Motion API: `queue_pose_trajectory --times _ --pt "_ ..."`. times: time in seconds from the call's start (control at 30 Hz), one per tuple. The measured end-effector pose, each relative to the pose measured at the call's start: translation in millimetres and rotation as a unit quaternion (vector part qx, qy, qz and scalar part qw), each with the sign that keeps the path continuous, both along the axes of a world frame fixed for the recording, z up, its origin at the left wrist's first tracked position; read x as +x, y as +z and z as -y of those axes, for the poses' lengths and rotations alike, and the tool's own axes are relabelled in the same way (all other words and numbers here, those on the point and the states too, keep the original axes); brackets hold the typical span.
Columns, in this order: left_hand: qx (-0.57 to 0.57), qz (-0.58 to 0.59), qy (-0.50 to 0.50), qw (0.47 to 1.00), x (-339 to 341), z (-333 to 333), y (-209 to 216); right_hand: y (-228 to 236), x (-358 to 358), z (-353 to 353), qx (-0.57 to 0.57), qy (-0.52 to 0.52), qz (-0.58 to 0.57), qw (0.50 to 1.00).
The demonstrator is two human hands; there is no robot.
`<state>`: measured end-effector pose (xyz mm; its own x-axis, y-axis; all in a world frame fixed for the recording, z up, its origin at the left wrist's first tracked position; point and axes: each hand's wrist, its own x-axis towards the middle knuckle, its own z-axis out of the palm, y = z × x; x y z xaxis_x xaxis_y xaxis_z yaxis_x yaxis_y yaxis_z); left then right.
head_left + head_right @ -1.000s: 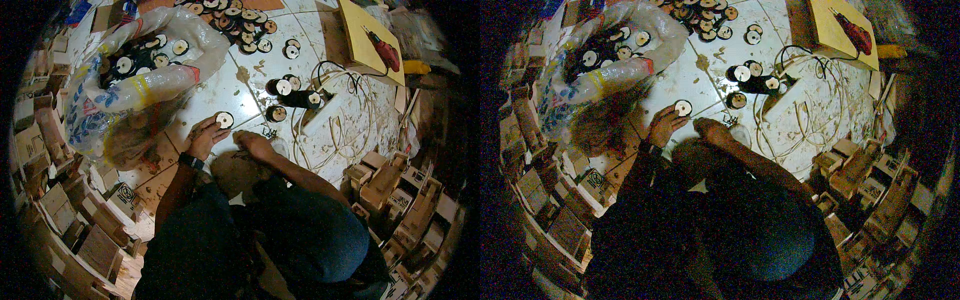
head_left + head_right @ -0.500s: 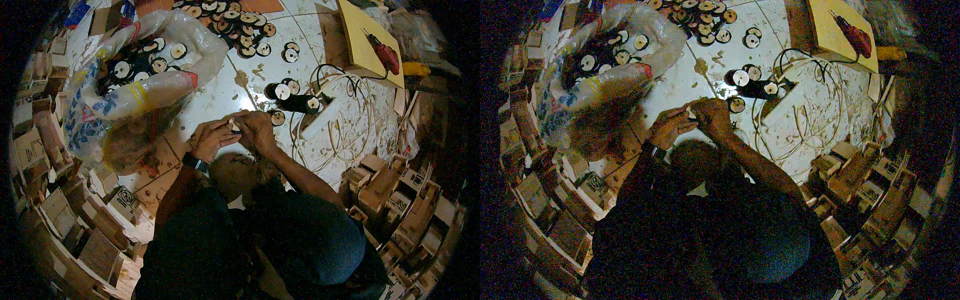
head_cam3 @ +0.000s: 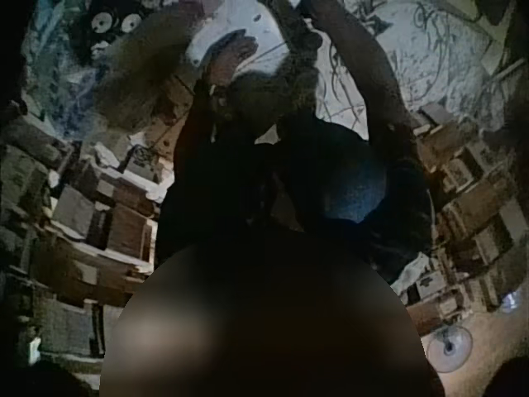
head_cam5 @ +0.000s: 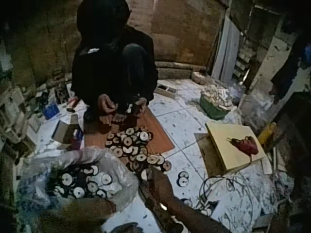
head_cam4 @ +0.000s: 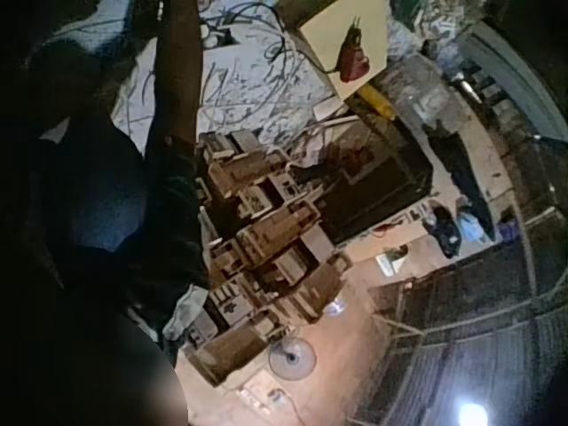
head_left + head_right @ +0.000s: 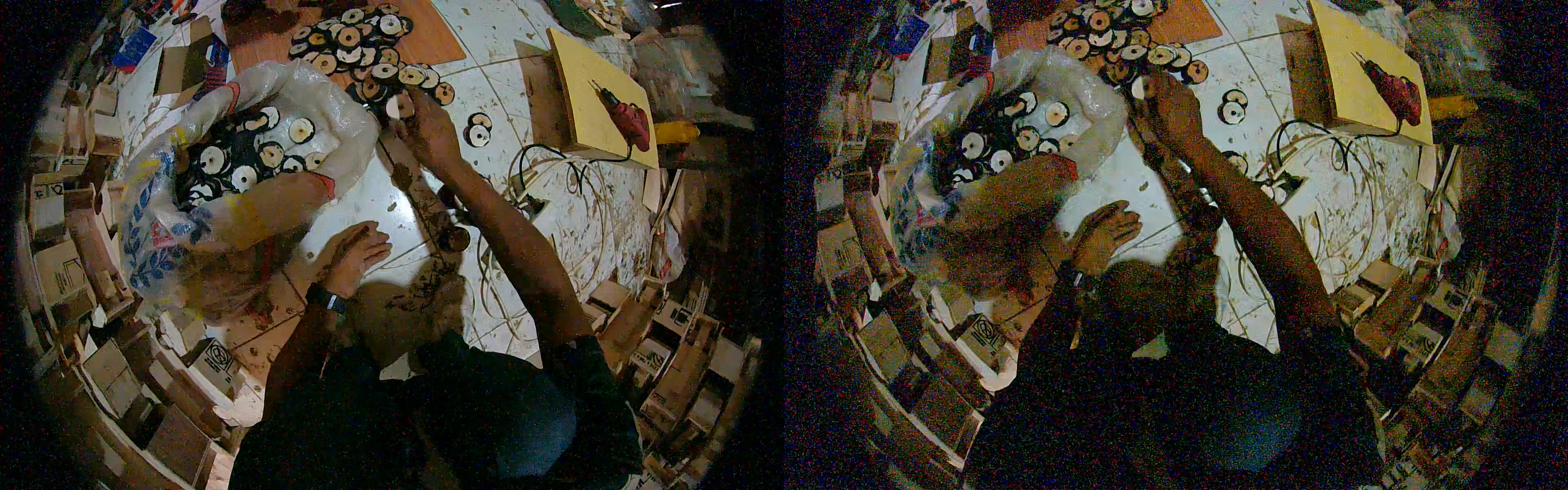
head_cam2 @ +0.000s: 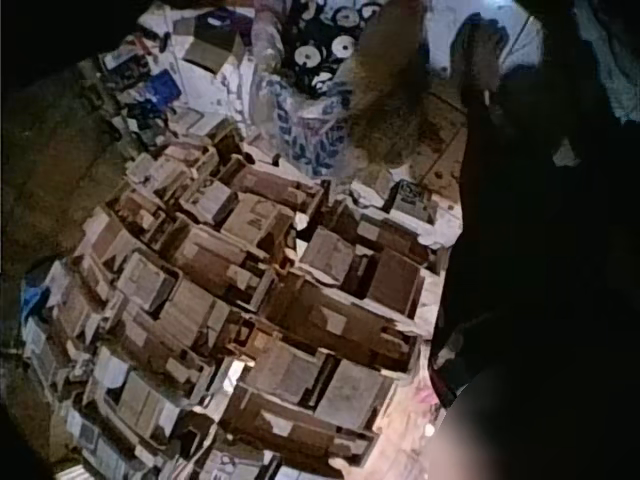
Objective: The person sits on the floor and repeatedly picks up small round wooden discs, inserts a thin stick into the center hole, and places the assembled pieces on the table. The person handles the discs one at a time and accumulates a growing pile of finished units.
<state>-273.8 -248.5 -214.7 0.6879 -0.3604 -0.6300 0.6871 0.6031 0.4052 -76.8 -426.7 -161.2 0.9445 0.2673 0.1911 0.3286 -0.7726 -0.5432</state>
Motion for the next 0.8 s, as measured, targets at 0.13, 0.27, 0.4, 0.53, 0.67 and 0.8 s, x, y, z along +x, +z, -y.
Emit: queue_pose_trajectory --times 0.13,0.27,0.4,0.53,0.67,0.8 --pt "-0.027 0.003 0.000 1.000 -10.9 0.7 -3.1 -7.1 11.0 -1.7 -0.036 -0.005 0.076 0.996" --pt "0.008 0.023 0.005 1.000 -17.7 -0.1 -8.3 -0.1 -61.1 23.9 -0.244 -0.012 -0.065 0.967" --pt "0.003 0.033 -0.037 0.999 -14.2 6.1 -8.3 3.5 -107.6 51.9 -0.405 0.016 -0.007 0.914" --pt "0.024 0.073 -0.085 0.993 -11.1 20.5 -3.7 0.9 -108.6 61.5 -0.452 0.061 -0.051 0.889" --pt "0.053 0.079 -0.081 0.992 -14.7 23.5 4.7 9.6 -109.4 58.6 -0.404 0.055 -0.070 0.910" --pt "-0.014 0.057 -0.067 0.996 -12.5 25.8 8.6 24.3 -129.9 40.6 -0.347 0.078 -0.068 0.932"
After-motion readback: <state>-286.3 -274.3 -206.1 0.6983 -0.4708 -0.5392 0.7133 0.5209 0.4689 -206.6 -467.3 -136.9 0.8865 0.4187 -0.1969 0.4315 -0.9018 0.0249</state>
